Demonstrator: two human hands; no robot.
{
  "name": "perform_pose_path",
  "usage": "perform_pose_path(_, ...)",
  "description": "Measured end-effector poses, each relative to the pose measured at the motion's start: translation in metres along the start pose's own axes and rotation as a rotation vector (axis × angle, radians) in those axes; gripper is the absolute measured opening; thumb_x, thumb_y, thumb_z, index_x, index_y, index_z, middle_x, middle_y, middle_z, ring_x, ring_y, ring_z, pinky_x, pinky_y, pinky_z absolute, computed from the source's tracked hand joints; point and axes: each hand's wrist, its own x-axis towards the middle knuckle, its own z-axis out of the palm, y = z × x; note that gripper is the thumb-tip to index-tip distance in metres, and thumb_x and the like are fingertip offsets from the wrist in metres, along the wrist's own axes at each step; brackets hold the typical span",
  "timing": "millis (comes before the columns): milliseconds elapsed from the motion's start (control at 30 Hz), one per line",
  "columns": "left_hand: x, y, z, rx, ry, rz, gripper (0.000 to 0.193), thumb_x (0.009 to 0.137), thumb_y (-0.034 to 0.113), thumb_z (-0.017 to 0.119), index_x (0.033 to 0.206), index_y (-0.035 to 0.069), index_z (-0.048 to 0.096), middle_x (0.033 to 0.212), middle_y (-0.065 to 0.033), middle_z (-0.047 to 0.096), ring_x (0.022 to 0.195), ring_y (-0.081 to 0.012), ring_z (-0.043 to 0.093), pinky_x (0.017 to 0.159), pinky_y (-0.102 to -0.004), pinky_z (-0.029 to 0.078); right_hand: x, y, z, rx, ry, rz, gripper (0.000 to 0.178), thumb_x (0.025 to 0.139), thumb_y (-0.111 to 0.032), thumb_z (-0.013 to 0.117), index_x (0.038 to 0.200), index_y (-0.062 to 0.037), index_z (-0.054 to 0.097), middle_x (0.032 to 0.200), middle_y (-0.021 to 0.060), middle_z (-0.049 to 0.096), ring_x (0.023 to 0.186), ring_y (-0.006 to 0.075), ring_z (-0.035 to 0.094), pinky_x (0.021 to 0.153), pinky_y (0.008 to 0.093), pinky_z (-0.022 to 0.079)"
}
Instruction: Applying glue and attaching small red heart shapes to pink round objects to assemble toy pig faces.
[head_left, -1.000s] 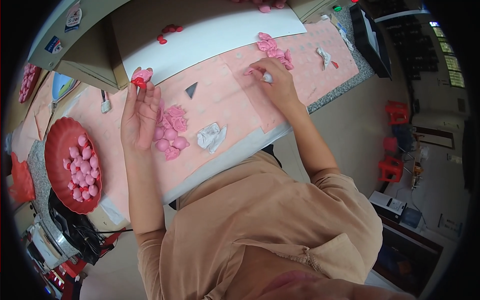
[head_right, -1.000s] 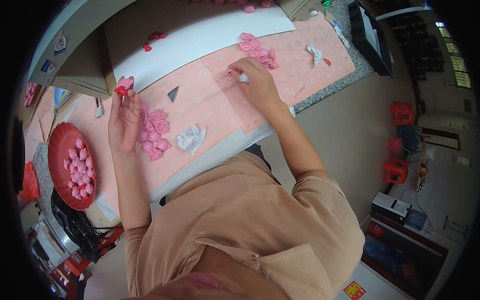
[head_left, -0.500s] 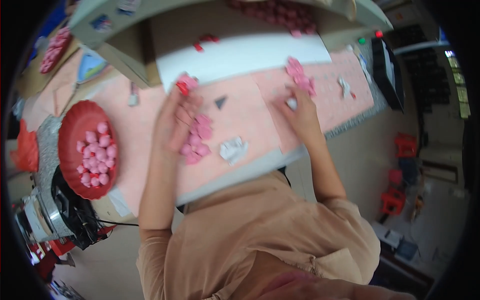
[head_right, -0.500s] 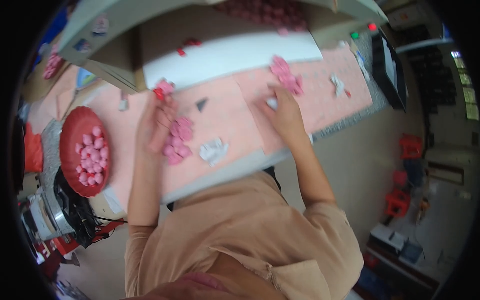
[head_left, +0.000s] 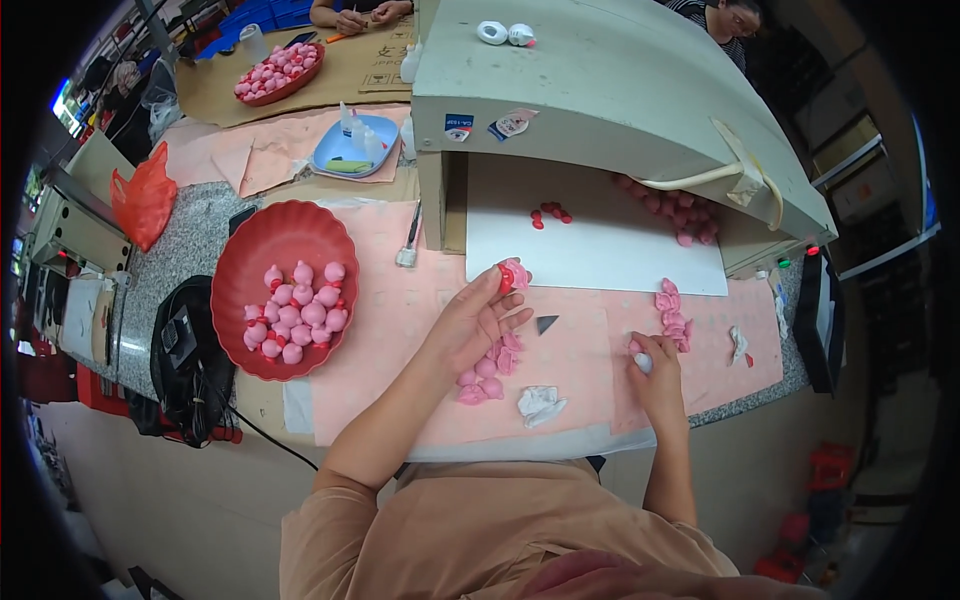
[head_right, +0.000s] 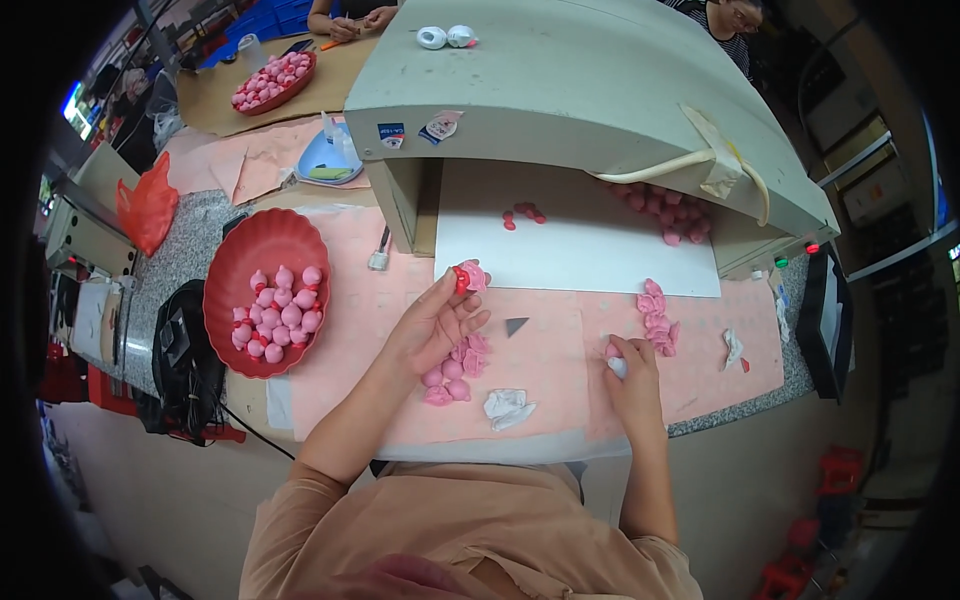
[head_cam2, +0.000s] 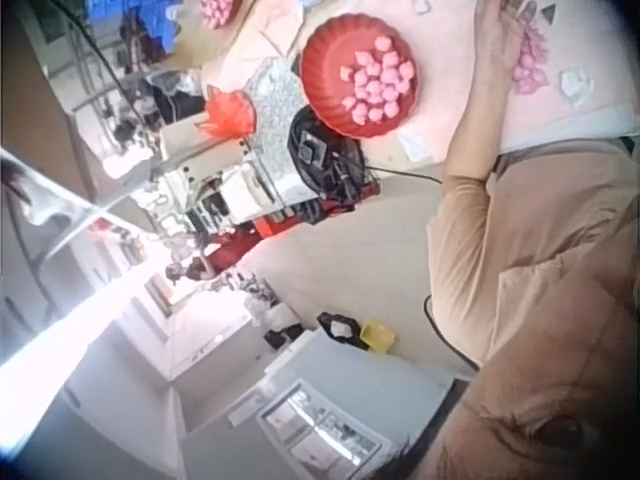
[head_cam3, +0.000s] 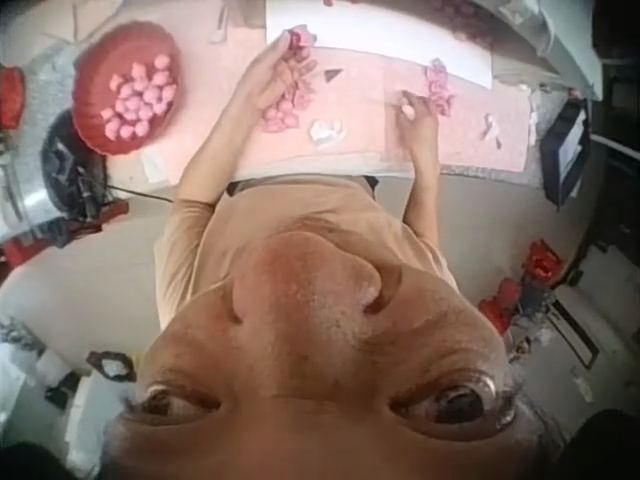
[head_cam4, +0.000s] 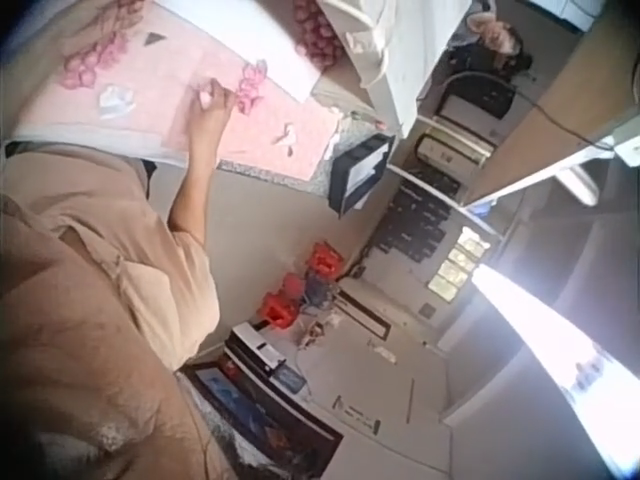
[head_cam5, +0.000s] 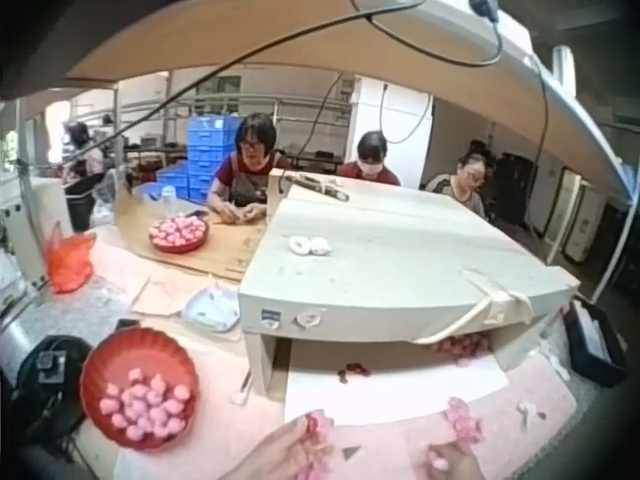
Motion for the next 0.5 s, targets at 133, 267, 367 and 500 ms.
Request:
perform_pose_path(133,-0.001,-0.001,0.004,-0.002,0.023,-0.012,0.027,0.097,0.028,0.052,0.115,0.008,0.057,0.103,-0.0054,0.065,0.090,-0.0140,0.063,0.088,-0.0369,0.053,-0.001,0.008,0.006,0.029,0.057,0.038,0.029,0.080,-0.003,0.066,0.108,0.0000,0.063,0.099,0.0158,0.058,0.091,0.0317,0.059,0.080,0.0365,0.047)
perform_pose_path(267,0.003,-0.003,0.001,0.011,0.009,-0.011,0.028,0.098,0.028,0.051,0.116,0.008,0.056,0.104,-0.0048,0.065,0.090,-0.0133,0.063,0.089,-0.0368,0.053,0.005,0.008,0.010,0.123,0.114,0.057,0.027,0.080,-0.003,0.068,0.107,-0.0007,0.064,0.103,0.0126,0.062,0.090,0.0235,0.060,0.082,0.0317,0.047)
perform_pose_path(367,0.004,-0.004,-0.003,0.029,0.000,0.009,0.024,0.096,0.027,0.055,0.111,0.008,0.059,0.097,-0.0039,0.065,0.089,-0.0149,0.063,0.088,-0.0384,0.053,0.030,-0.032,0.015,0.457,0.055,0.121,0.031,0.078,-0.002,0.070,0.108,-0.0011,0.065,0.103,0.0062,0.063,0.085,0.0122,0.055,0.079,0.0248,0.046)
perform_pose_path(500,0.007,-0.005,-0.003,0.036,0.030,-0.008,0.027,0.095,0.026,0.056,0.115,0.007,0.058,0.100,-0.0051,0.064,0.092,-0.0150,0.062,0.088,-0.0378,0.054,0.065,-0.093,0.033,0.645,-0.042,0.008,0.032,0.077,-0.002,0.071,0.109,-0.0022,0.065,0.103,0.0039,0.061,0.082,0.0088,0.052,0.076,0.0222,0.045)
